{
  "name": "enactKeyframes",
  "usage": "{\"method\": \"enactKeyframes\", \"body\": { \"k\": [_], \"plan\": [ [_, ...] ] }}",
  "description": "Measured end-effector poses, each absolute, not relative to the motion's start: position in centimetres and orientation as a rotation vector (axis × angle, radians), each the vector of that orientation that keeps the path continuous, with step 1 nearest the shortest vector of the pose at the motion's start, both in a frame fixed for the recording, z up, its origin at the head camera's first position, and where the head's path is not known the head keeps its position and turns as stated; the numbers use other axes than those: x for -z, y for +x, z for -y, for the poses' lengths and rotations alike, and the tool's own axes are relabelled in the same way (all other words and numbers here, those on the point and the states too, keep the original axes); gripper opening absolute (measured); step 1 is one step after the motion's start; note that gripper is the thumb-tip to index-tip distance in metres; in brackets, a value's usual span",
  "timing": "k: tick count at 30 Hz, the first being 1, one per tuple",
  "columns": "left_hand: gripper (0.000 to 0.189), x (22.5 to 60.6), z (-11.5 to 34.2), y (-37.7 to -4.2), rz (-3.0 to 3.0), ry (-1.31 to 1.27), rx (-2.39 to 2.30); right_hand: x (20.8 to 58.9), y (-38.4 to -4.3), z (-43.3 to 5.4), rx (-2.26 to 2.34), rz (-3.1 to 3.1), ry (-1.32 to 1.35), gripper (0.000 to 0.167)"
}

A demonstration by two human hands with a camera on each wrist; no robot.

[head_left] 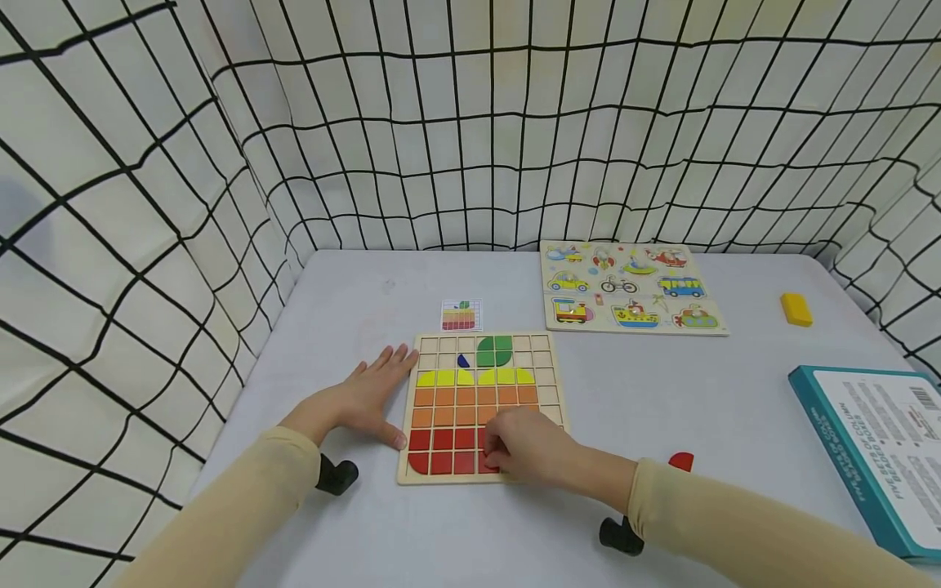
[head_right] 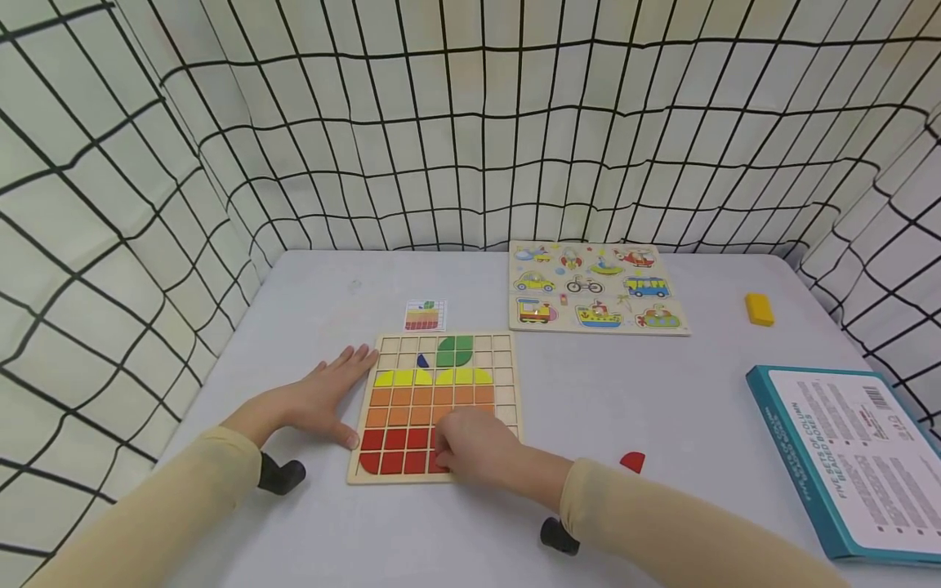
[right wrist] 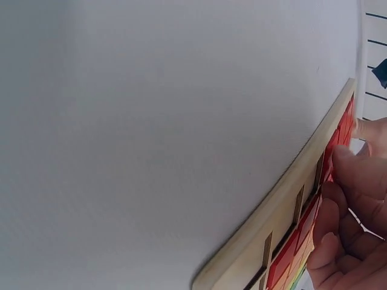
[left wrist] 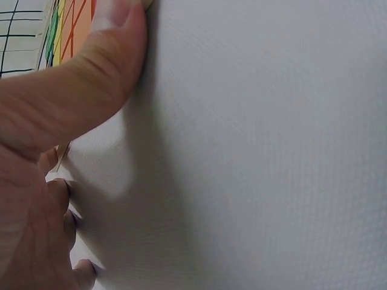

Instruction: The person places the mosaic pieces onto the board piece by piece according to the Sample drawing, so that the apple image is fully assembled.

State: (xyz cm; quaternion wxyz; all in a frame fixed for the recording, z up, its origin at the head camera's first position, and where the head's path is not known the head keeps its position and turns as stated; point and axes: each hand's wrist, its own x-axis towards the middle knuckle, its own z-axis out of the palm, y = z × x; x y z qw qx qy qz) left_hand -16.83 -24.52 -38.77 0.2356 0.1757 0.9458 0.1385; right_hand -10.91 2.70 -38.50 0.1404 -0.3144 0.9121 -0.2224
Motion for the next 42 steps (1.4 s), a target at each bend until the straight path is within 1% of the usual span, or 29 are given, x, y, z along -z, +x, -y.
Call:
{"method": "enactKeyframes", "body": {
  "k": [10, 17, 21, 27, 30, 37, 42],
  "plan": [
    [0.135, 38.7, 24.5, -16.8, -2.6, 0.479, -0.378, 38.7, -10.8, -2.8, 0.639, -2.619, -0.899, 0.022],
    [0.135, 38.9, 24.6, -16.7, -2.595, 0.478, -0.385, 37.7, -11.2, -4.6, 0.741, -2.565, -0.815, 0.018],
    [0.134, 38.9, 24.6, -16.8, -2.598, 0.482, -0.379, 36.9, -11.9, -7.1, 0.723, -2.607, -0.706, 0.014],
    [0.134, 38.7, 24.7, -16.7, -2.589, 0.483, -0.392, 35.9, -12.7, -12.0, 0.63, -2.653, -0.557, 0.017],
    [0.134, 38.7, 24.7, -16.7, -2.589, 0.482, -0.395, 35.6, -12.8, -14.8, 0.601, -2.658, -0.533, 0.017],
    [0.134, 38.8, 24.7, -16.8, -2.594, 0.481, -0.393, 35.4, -12.1, -20.9, 0.573, -2.615, -0.499, 0.018],
    [0.134, 39.0, 24.8, -16.9, -2.594, 0.483, -0.393, 36.0, -11.1, -24.0, 0.565, -2.539, -0.405, 0.02]
  ]
}}
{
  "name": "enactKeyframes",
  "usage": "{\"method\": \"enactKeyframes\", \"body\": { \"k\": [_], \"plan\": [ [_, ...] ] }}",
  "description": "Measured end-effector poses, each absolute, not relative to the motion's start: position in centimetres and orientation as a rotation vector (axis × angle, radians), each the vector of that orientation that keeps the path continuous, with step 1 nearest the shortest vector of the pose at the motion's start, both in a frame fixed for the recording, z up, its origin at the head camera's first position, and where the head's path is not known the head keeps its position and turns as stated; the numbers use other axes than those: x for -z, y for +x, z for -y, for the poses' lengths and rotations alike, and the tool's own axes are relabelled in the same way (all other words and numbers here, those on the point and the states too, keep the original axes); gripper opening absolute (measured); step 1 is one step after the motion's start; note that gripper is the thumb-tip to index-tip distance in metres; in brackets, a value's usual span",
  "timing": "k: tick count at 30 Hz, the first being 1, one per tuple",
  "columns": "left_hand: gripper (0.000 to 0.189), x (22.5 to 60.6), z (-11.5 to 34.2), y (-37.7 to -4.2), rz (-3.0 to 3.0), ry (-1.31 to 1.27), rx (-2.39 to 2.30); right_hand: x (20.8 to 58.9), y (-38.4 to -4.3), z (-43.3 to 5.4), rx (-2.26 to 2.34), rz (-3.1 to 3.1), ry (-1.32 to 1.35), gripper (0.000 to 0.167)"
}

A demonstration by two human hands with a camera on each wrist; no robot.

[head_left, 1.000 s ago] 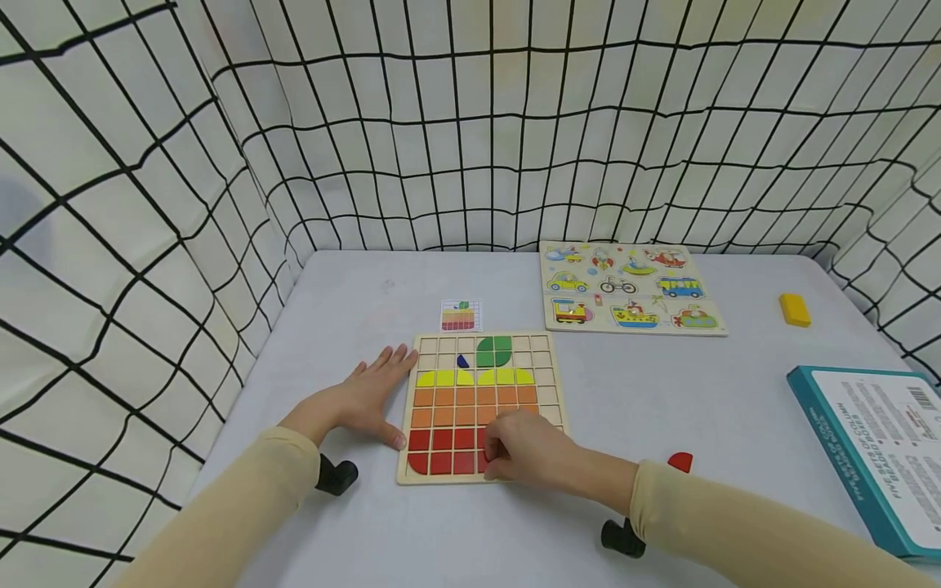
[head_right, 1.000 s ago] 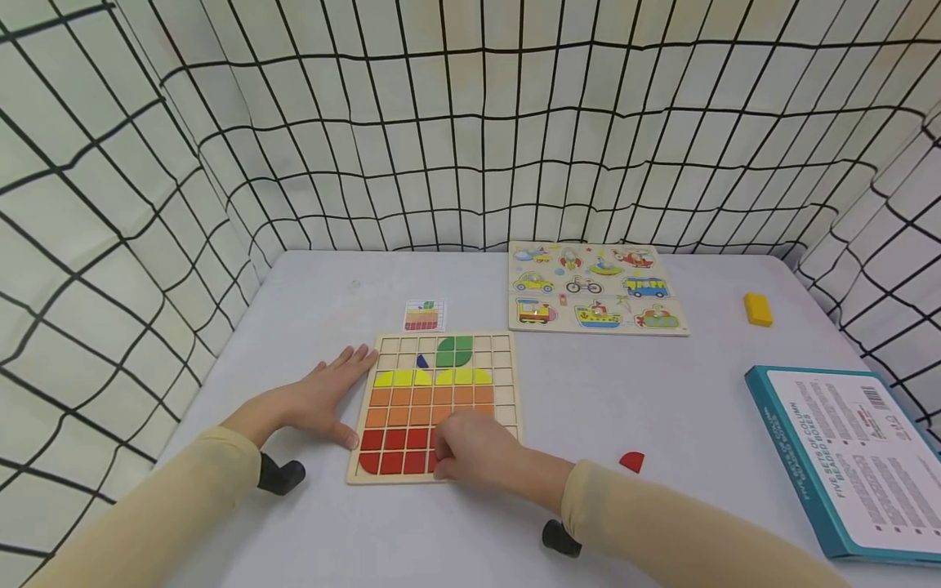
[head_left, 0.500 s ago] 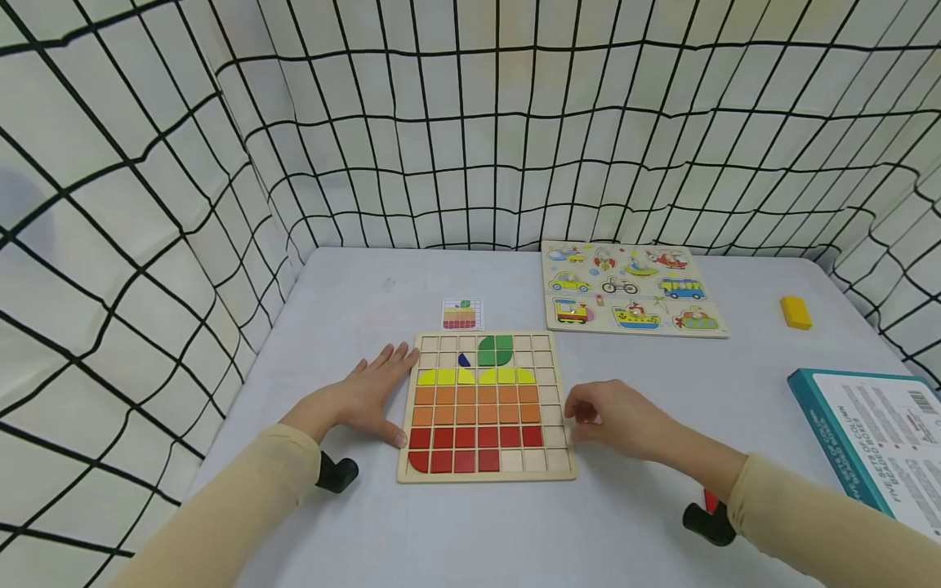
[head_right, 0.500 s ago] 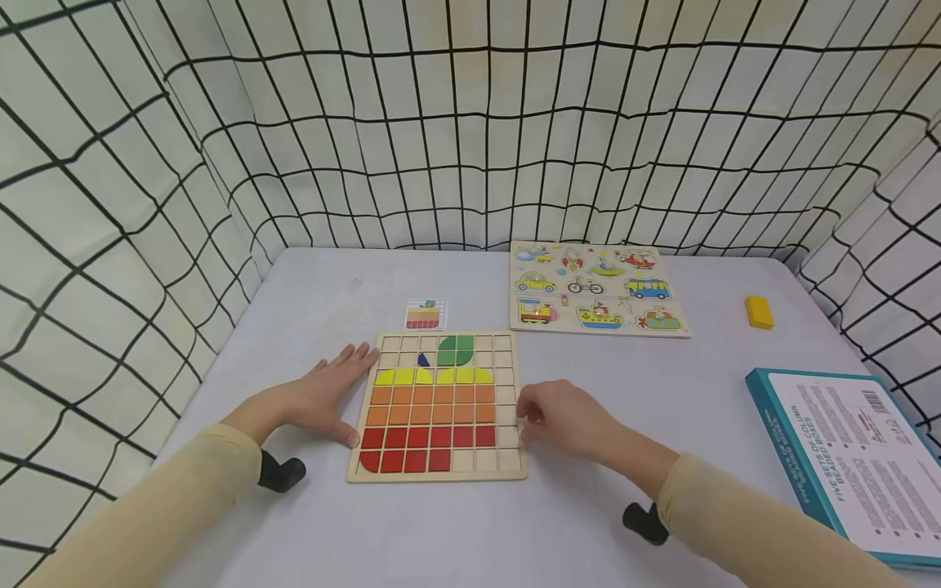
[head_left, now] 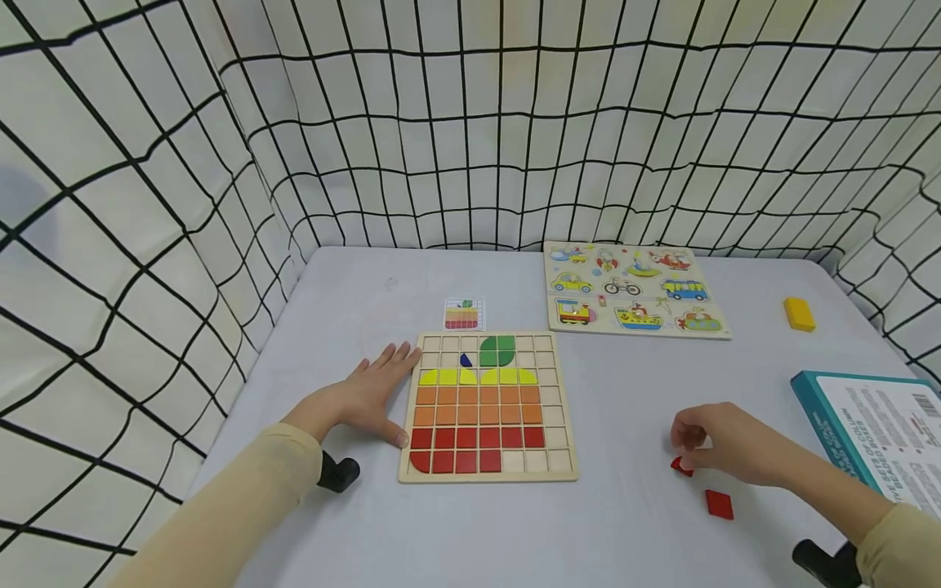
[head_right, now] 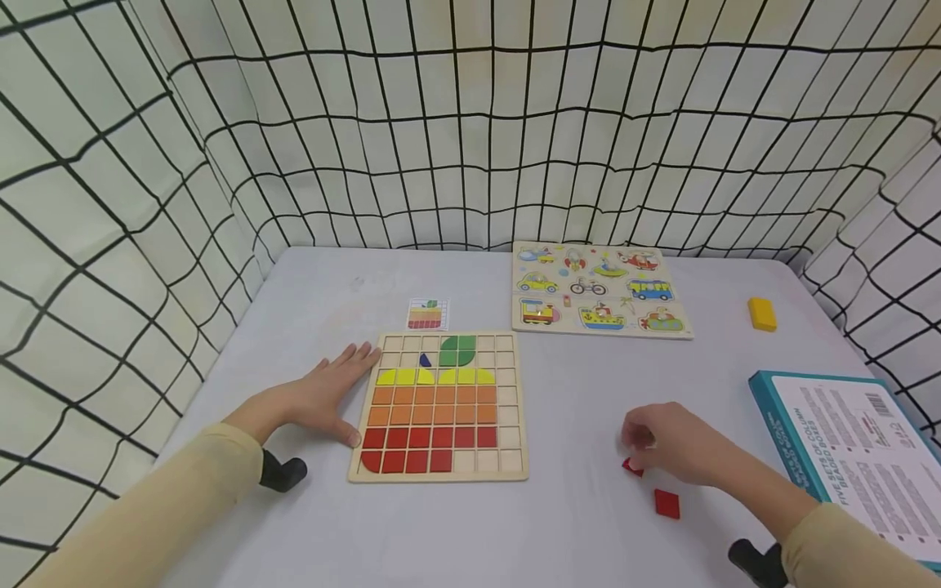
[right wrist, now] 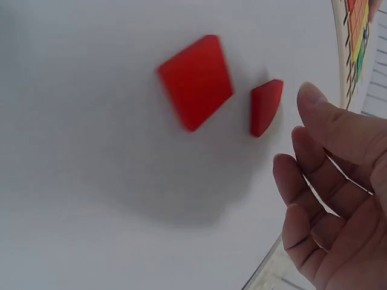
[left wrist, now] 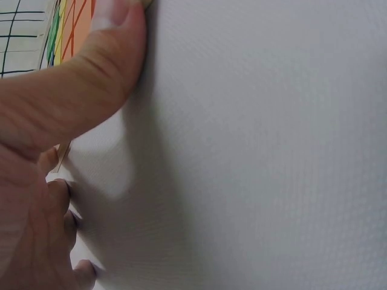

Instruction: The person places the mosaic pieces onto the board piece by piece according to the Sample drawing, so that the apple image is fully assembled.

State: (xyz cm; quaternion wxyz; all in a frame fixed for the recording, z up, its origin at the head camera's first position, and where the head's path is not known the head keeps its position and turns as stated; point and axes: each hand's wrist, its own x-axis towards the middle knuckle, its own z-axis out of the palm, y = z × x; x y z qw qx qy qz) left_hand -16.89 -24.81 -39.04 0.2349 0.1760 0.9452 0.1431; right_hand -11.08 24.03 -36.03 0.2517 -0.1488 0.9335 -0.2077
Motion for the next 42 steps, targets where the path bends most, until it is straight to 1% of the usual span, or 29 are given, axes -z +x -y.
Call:
{"method": "enactKeyframes", "body": {
  "k": [6, 15, 20, 27, 32, 37, 42],
  "plan": [
    [0.135, 39.0, 24.8, -16.9, -2.595, 0.477, -0.386, 37.1, -9.3, -26.1, 0.586, -2.44, -0.259, 0.022],
    [0.135, 39.2, 24.8, -17.0, -2.598, 0.478, -0.381, 38.1, -8.2, -26.6, 0.47, -2.462, -0.174, 0.026],
    [0.135, 39.2, 24.7, -16.9, -2.602, 0.476, -0.375, 38.2, -8.0, -26.6, 0.469, -2.486, -0.182, 0.027],
    [0.134, 39.1, 24.7, -16.8, -2.597, 0.476, -0.375, 37.7, -8.2, -26.5, 0.606, -2.446, -0.36, 0.025],
    [0.133, 38.9, 24.6, -16.8, -2.598, 0.475, -0.365, 37.0, -9.1, -24.2, 0.723, -2.448, -0.482, 0.022],
    [0.133, 38.9, 24.6, -16.8, -2.596, 0.47, -0.372, 36.8, -10.1, -20.5, 0.783, -2.472, -0.628, 0.015],
    [0.134, 39.0, 24.6, -16.8, -2.595, 0.471, -0.378, 37.1, -11.5, -17.0, 0.823, -2.482, -0.697, 0.013]
  ]
}}
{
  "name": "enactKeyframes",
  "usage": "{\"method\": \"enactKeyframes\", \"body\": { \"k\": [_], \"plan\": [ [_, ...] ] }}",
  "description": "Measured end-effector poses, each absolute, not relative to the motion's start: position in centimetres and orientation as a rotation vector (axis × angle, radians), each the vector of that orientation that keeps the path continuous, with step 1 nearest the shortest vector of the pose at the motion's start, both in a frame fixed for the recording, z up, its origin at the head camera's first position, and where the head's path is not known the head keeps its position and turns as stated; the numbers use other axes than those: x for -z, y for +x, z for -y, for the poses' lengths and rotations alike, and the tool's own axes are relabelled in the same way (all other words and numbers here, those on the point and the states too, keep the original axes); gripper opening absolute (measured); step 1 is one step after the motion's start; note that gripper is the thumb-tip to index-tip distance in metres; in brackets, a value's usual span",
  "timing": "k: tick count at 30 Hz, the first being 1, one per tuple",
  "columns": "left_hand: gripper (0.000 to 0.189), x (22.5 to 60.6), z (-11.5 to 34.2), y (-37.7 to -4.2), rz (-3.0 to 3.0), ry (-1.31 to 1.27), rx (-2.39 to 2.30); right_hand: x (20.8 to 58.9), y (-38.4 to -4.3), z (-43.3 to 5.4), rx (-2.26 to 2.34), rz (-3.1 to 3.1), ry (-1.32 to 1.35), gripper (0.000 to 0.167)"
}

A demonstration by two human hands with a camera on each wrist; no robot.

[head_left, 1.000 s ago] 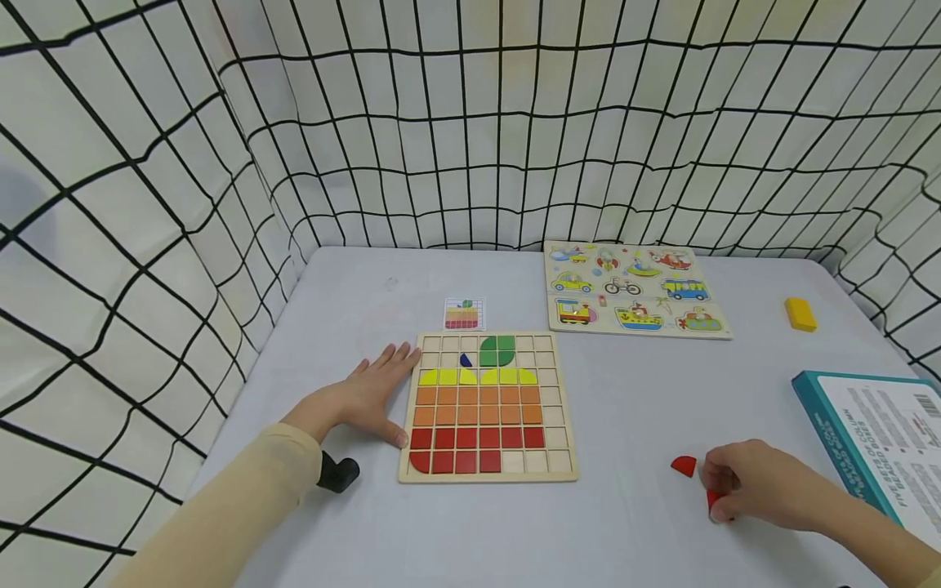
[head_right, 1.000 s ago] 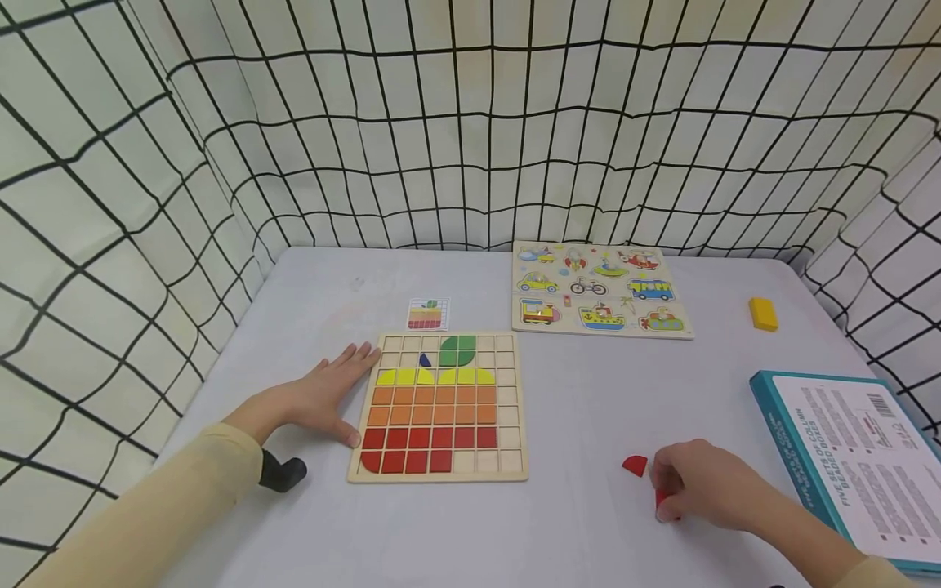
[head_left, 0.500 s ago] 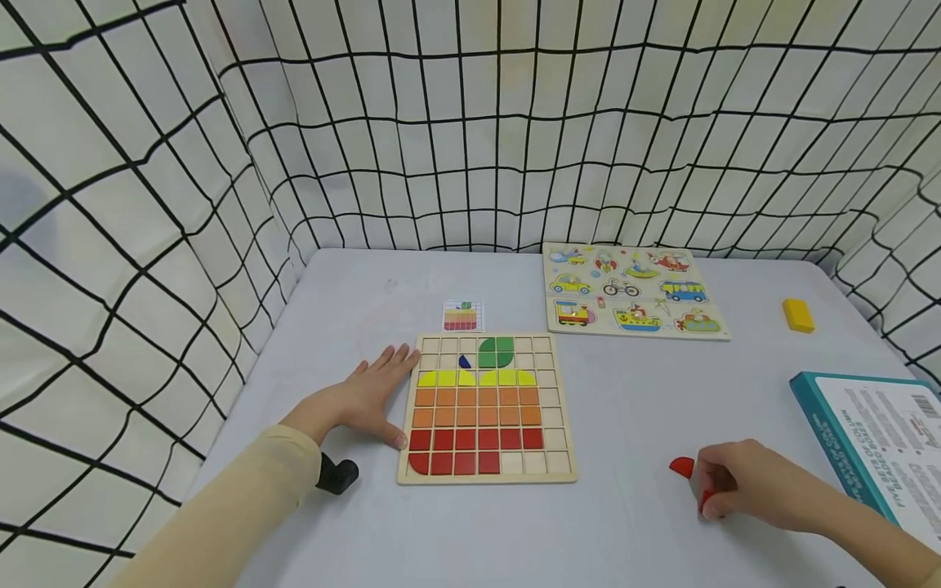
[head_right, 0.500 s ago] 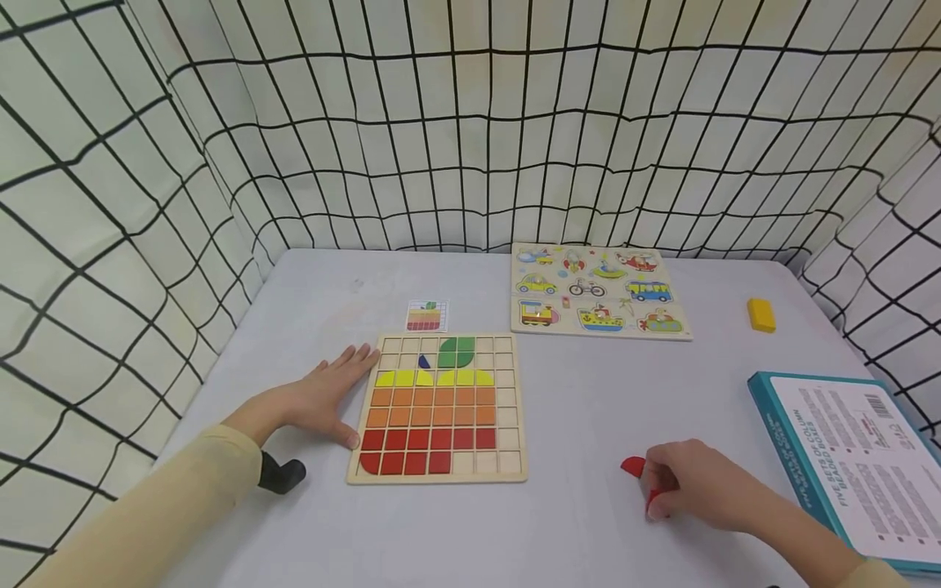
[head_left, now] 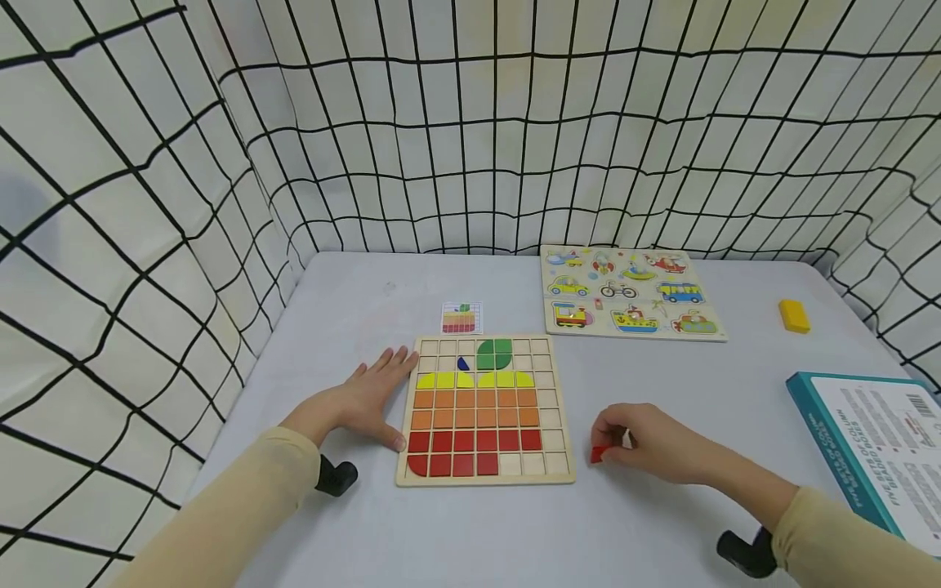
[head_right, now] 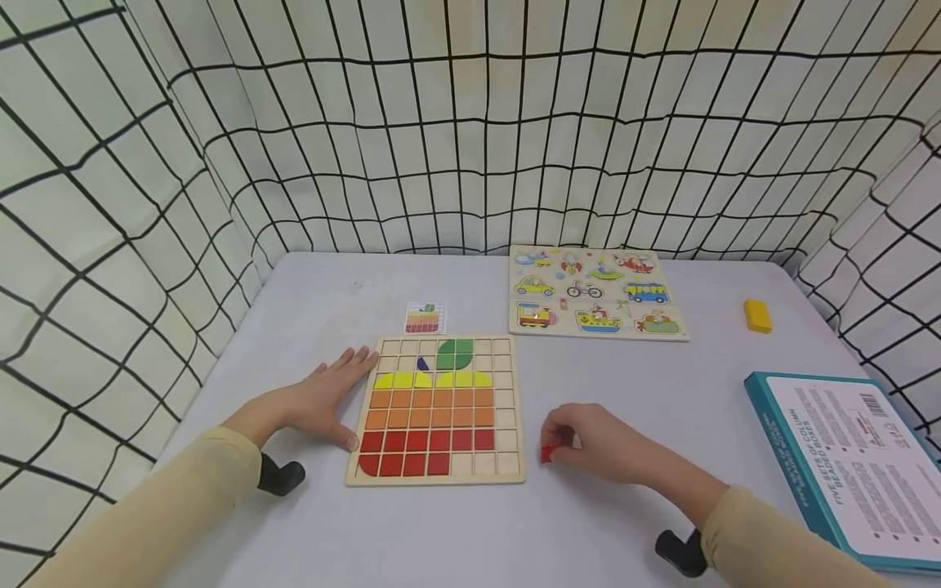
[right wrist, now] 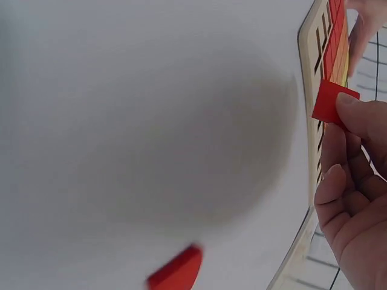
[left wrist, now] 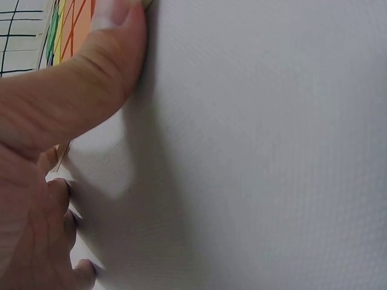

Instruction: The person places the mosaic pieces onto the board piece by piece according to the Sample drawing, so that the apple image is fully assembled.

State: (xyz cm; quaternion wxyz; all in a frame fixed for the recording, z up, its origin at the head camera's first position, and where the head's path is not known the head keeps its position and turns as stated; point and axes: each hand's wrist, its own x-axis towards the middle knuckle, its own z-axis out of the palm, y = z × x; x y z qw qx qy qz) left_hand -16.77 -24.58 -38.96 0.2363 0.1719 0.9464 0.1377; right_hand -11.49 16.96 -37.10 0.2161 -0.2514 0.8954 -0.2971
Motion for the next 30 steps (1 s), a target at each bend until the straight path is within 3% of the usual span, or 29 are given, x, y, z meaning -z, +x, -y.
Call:
{"method": "enactKeyframes", "body": {
  "k": [16, 30],
  "plan": [
    [0.134, 39.2, 24.7, -16.9, -2.595, 0.478, -0.361, 38.3, -12.6, -8.0, 0.918, -2.397, -0.793, 0.009],
    [0.134, 39.3, 24.8, -17.0, -2.601, 0.489, -0.366, 38.9, -11.5, -6.1, 0.79, -2.54, -0.837, 0.005]
  ]
}}
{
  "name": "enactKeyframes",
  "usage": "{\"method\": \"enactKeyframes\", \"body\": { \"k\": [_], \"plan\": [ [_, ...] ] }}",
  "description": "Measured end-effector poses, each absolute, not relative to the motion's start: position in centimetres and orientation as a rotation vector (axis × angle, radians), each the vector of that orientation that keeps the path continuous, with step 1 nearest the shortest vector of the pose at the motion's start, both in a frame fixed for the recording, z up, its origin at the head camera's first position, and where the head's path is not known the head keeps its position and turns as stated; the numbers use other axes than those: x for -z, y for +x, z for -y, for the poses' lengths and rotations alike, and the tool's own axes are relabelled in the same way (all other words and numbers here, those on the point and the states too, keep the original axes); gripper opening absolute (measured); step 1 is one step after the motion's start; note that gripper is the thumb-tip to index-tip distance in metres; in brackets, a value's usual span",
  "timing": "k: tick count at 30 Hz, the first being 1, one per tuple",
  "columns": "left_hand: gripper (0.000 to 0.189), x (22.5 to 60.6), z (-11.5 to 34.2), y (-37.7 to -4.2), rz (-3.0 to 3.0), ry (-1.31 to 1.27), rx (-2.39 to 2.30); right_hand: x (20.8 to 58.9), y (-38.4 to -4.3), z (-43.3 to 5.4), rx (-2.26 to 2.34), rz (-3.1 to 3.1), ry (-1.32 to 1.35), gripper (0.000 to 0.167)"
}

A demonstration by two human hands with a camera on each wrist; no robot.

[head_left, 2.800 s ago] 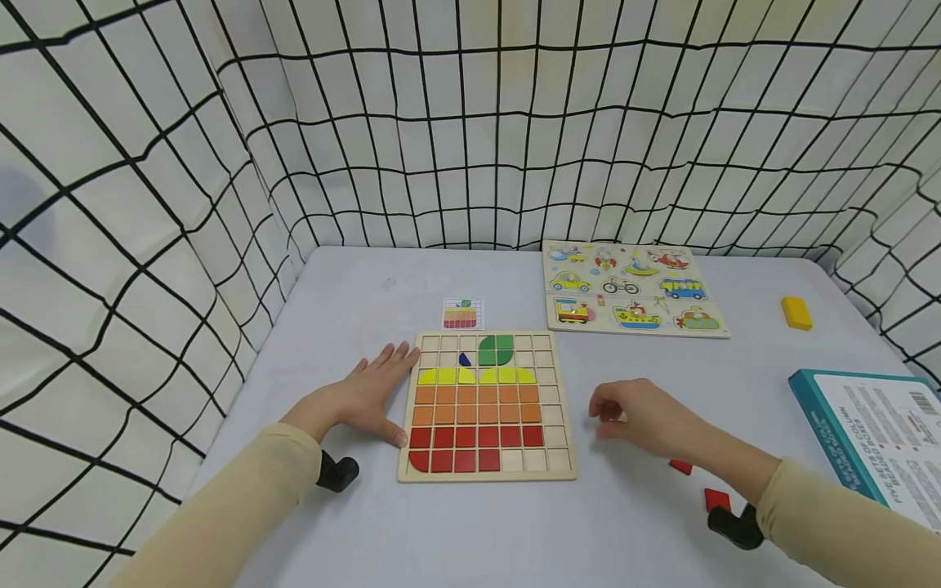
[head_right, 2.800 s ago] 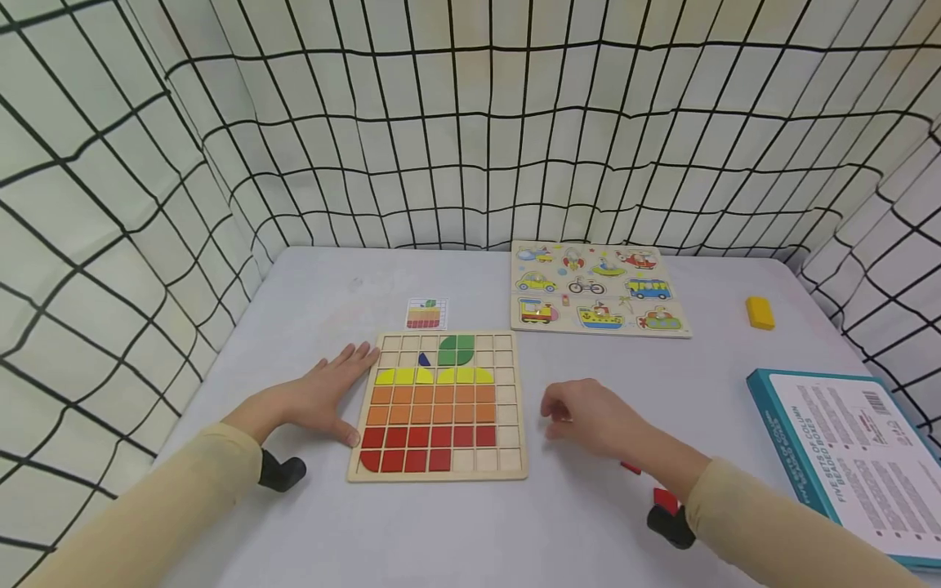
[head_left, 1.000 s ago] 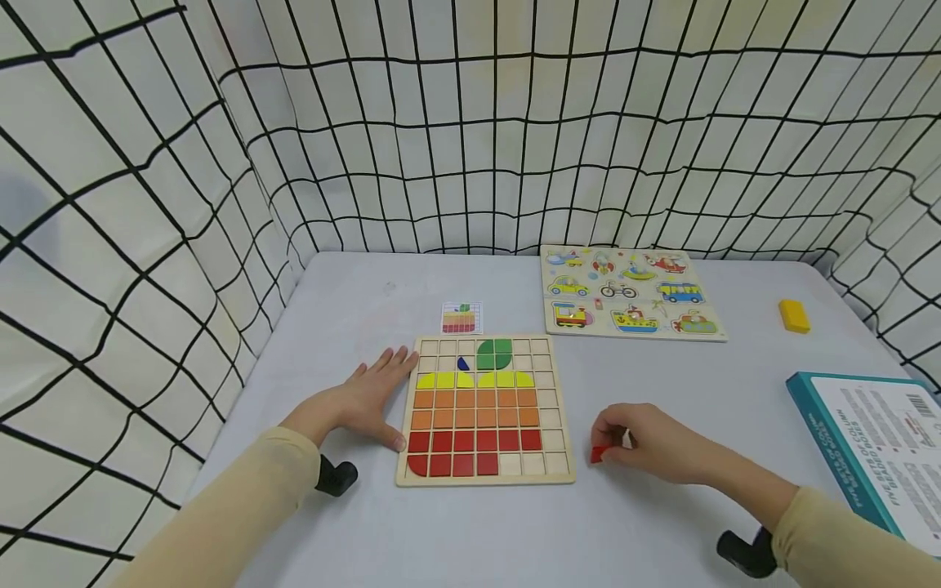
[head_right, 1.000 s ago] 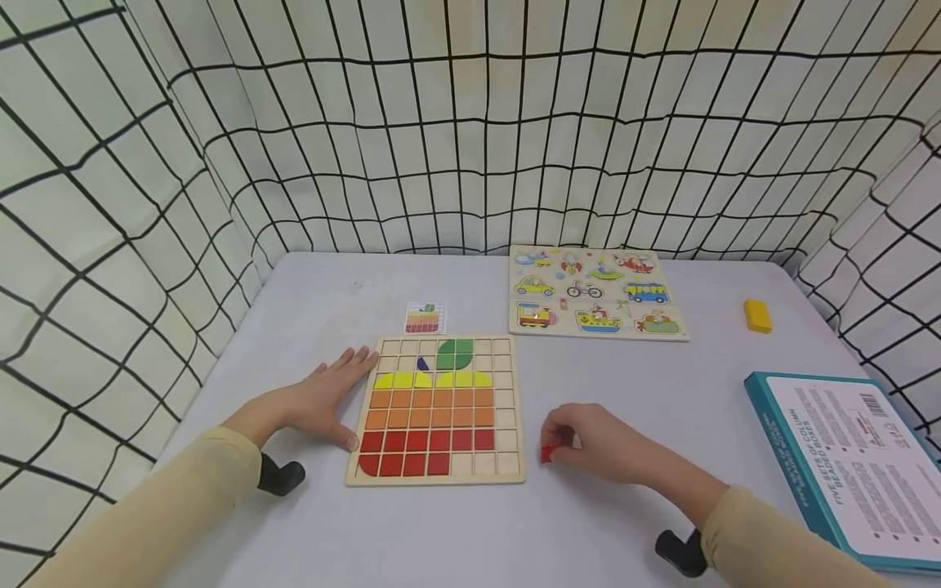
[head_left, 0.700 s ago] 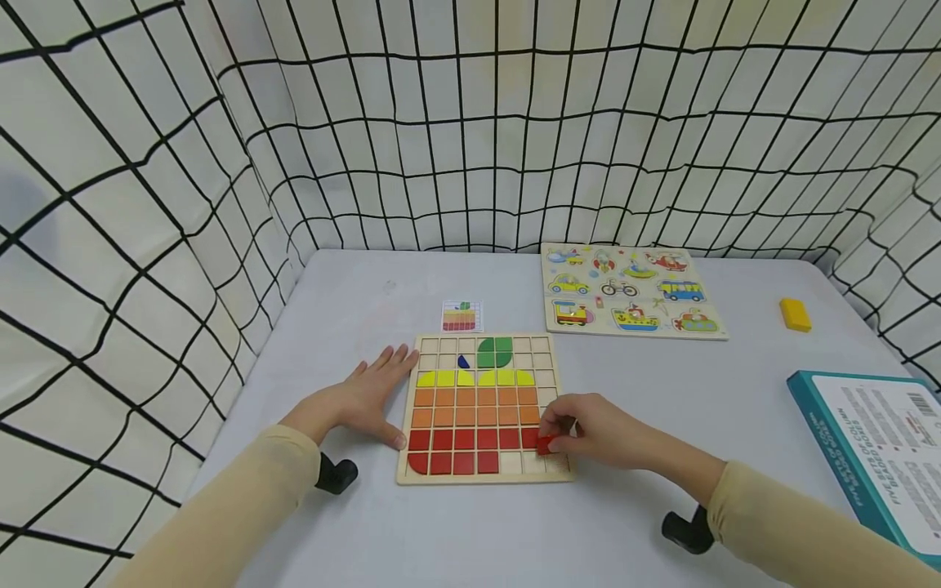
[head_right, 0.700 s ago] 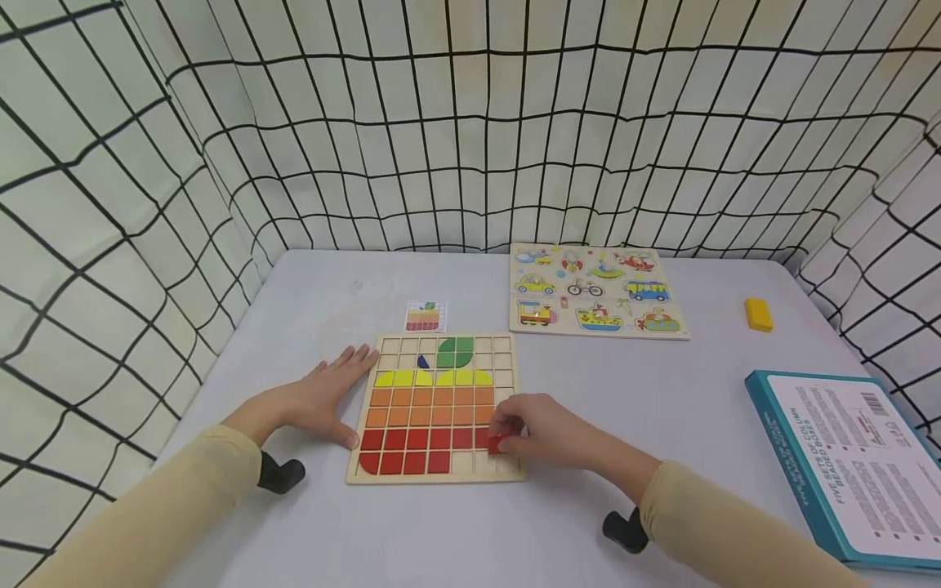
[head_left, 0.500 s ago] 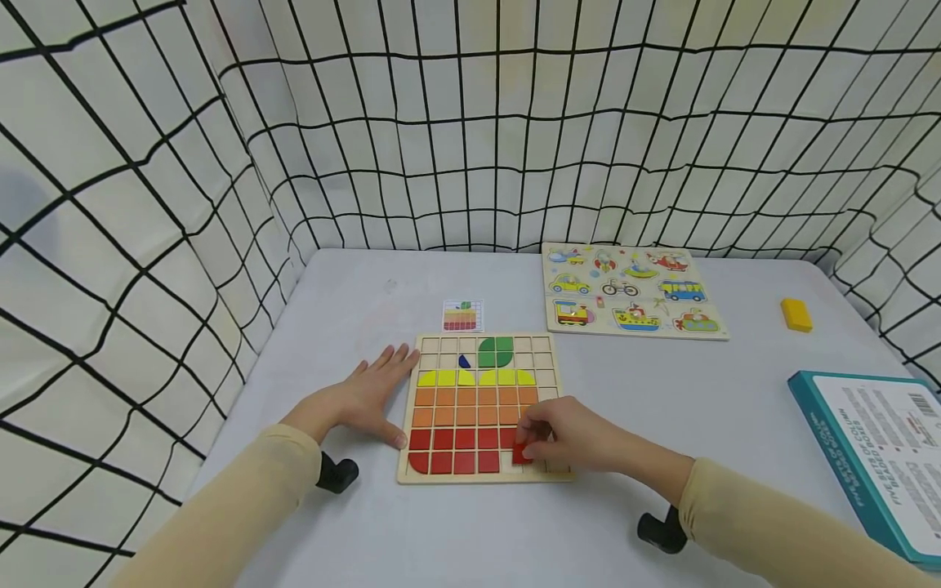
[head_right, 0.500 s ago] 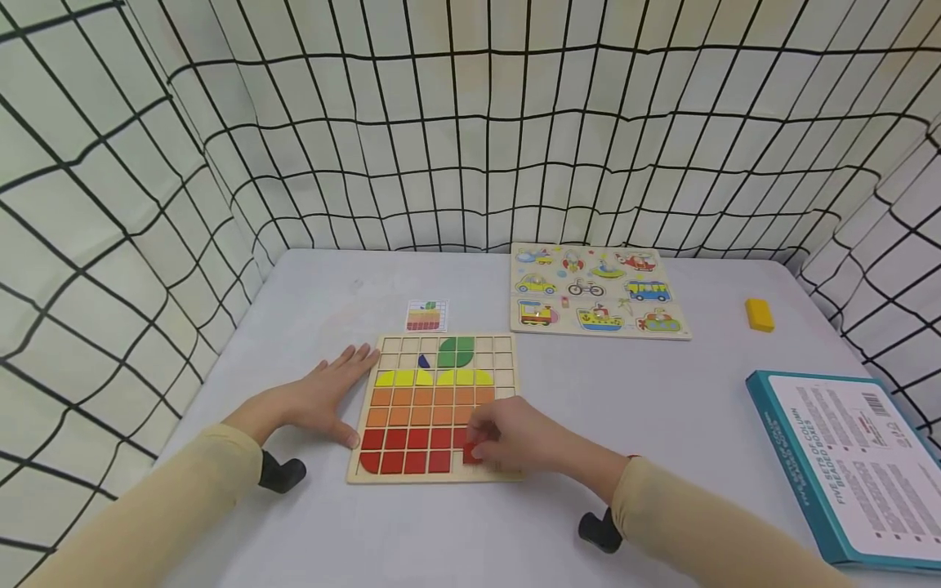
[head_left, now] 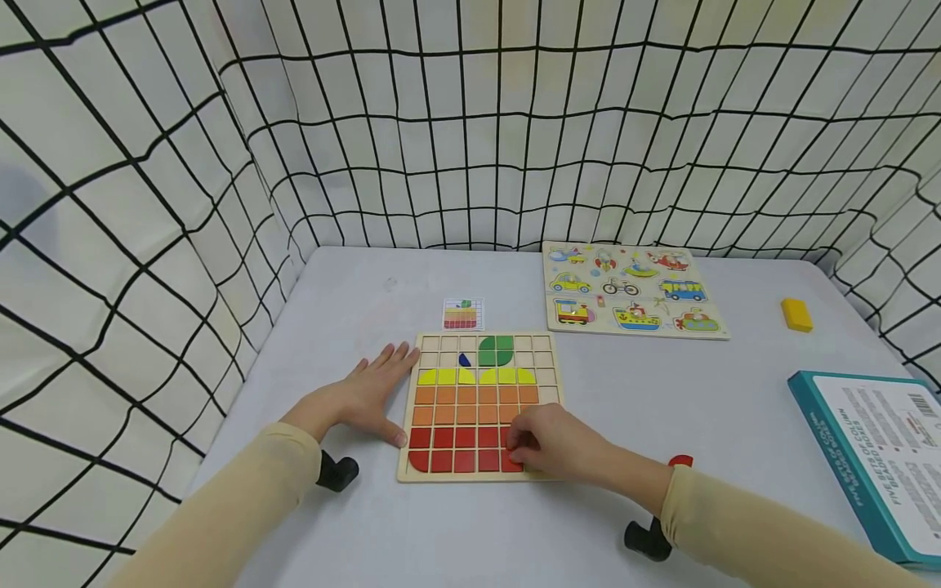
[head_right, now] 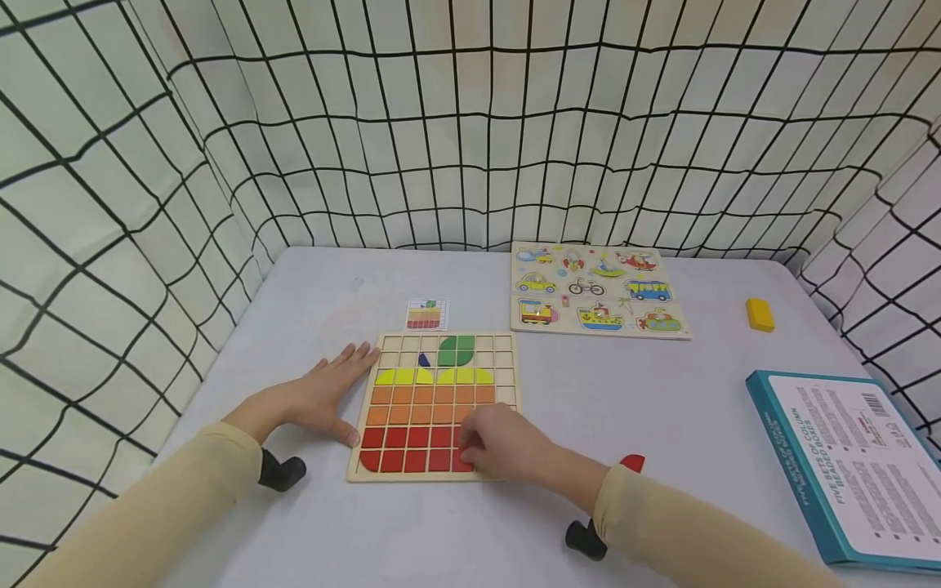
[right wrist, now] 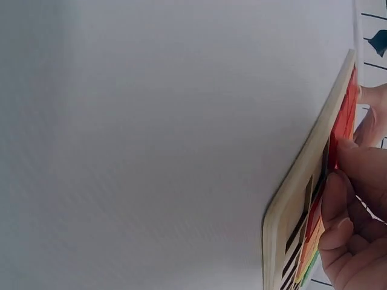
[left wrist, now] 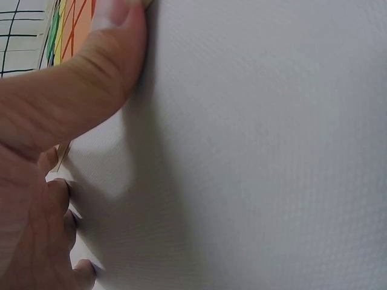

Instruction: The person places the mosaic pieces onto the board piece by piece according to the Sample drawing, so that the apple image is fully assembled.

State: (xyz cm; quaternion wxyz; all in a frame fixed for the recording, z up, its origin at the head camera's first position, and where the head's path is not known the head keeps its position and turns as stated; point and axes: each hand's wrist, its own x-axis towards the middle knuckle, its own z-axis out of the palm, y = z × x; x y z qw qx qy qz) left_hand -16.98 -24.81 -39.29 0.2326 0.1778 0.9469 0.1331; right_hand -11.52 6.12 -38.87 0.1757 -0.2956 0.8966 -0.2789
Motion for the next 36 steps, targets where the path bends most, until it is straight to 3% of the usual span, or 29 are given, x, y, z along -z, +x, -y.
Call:
{"method": "enactKeyframes", "body": {
  "k": [6, 14, 36],
  "plan": [
    [0.134, 39.2, 24.8, -17.0, -2.598, 0.481, -0.367, 39.1, -11.4, -6.2, 0.783, -2.576, -0.878, 0.006],
    [0.134, 39.1, 24.7, -16.8, -2.593, 0.463, -0.377, 38.7, -11.6, -8.0, 0.927, -2.517, -0.74, 0.008],
    [0.133, 39.1, 24.7, -16.8, -2.598, 0.471, -0.383, 37.4, -10.1, -23.9, 0.885, -2.684, -0.255, 0.034]
  ]
}}
